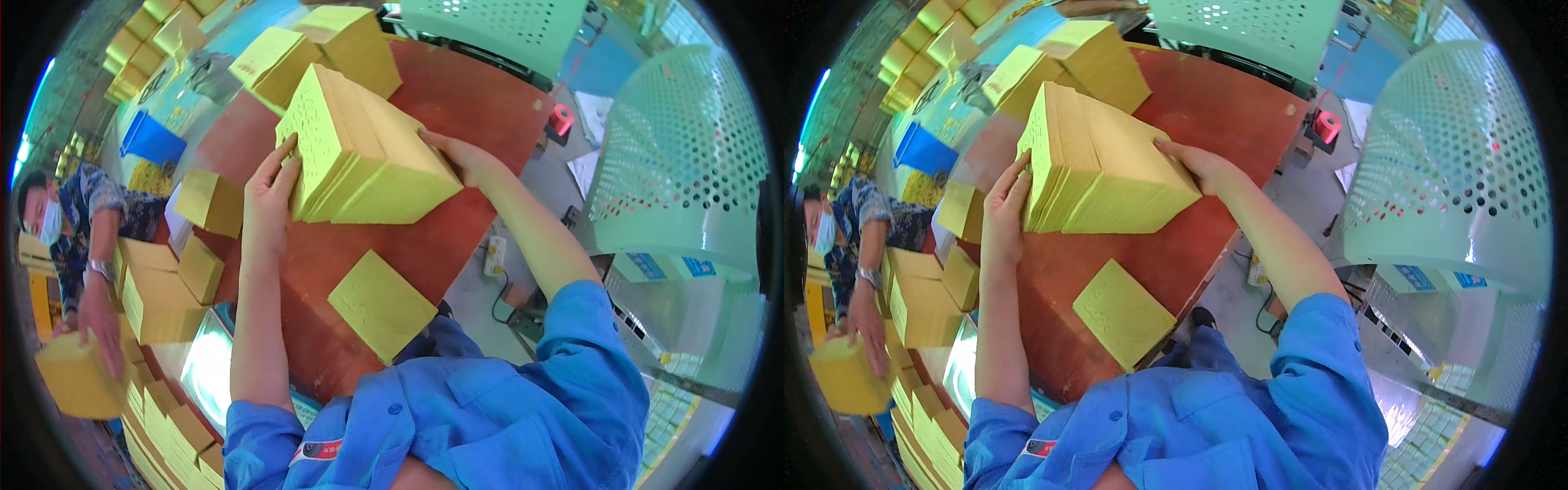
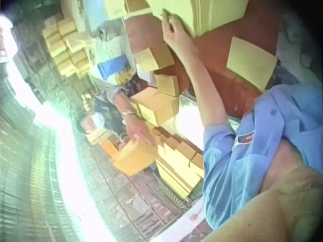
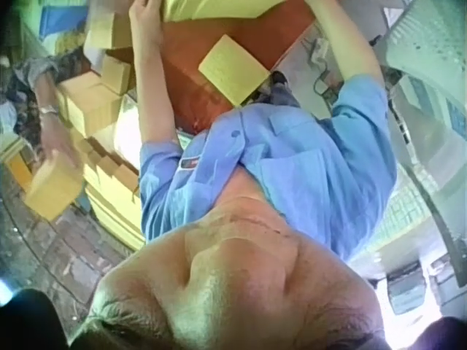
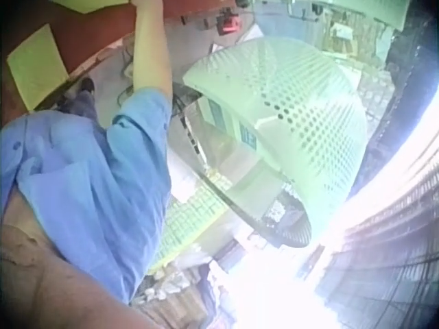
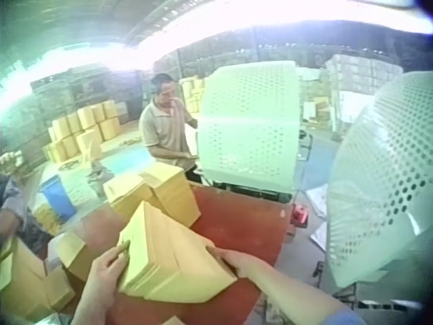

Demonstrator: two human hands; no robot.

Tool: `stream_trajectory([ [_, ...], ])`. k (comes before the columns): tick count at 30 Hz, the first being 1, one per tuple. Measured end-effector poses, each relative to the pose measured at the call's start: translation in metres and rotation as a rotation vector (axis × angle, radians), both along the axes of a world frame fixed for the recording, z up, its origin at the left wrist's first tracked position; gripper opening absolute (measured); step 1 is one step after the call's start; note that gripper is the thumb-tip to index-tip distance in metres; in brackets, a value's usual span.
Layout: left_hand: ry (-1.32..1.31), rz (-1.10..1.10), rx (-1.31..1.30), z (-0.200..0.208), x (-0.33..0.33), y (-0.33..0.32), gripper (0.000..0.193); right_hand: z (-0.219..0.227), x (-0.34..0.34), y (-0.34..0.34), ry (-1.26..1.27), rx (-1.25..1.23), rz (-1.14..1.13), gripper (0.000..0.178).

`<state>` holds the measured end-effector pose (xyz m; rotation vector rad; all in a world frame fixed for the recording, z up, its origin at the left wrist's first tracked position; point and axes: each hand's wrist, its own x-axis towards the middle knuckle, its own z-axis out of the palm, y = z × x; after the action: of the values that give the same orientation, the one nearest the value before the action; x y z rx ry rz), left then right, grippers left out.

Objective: Weighing and stacking bundles of yellow paper on a digital scale in a factory setting.

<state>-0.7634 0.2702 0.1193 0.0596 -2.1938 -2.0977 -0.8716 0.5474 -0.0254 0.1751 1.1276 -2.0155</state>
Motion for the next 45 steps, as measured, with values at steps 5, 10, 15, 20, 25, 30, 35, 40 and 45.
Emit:
stream_trajectory([
  [5, 0.162, 0.011, -0.461, -0.001, -0.037, 0.030, 0.036, 0.002, -0.027, 0.034, 0.082, 0.150, -0.020, 0.044],
  [10, 0.631, 0.028, -1.085, 0.012, -0.057, 0.051, 0.028, 0.055, 0.008, 0.049, 0.263, 0.493, -0.038, 0.047],
  [15, 0.527, -0.098, -1.034, 0.019, -0.069, 0.058, 0.027, 0.054, 0.016, 0.070, 0.754, 1.111, -0.165, 0.048],
  [20, 0.527, -0.141, -1.029, 0.030, -0.084, 0.068, 0.031, 0.029, 0.069, 0.063, 0.867, 1.082, -0.780, 0.034],
  [25, 0.373, -0.355, -1.015, 0.059, -0.123, 0.090, 0.047, 0.024, 0.154, 0.032, 1.092, 0.883, -0.658, 0.018],
  [30, 0.216, -0.350, -0.998, 0.063, -0.165, 0.097, 0.056, -0.005, 0.164, 0.002, 1.063, 0.840, -0.580, 0.025],
  [35, -0.272, -0.564, -0.606, 0.034, -0.161, 0.098, 0.060, -0.024, 0.153, -0.023, 1.047, 1.202, -0.609, 0.034],
  [40, -0.238, -0.478, -0.556, 0.021, -0.160, 0.101, 0.056, -0.045, 0.129, -0.026, 1.047, 1.299, -0.745, 0.033],
  [45, -0.115, -0.227, -0.117, -0.001, -0.184, 0.110, 0.062, -0.060, 0.072, -0.015, 1.081, 1.344, -0.780, 0.029],
])
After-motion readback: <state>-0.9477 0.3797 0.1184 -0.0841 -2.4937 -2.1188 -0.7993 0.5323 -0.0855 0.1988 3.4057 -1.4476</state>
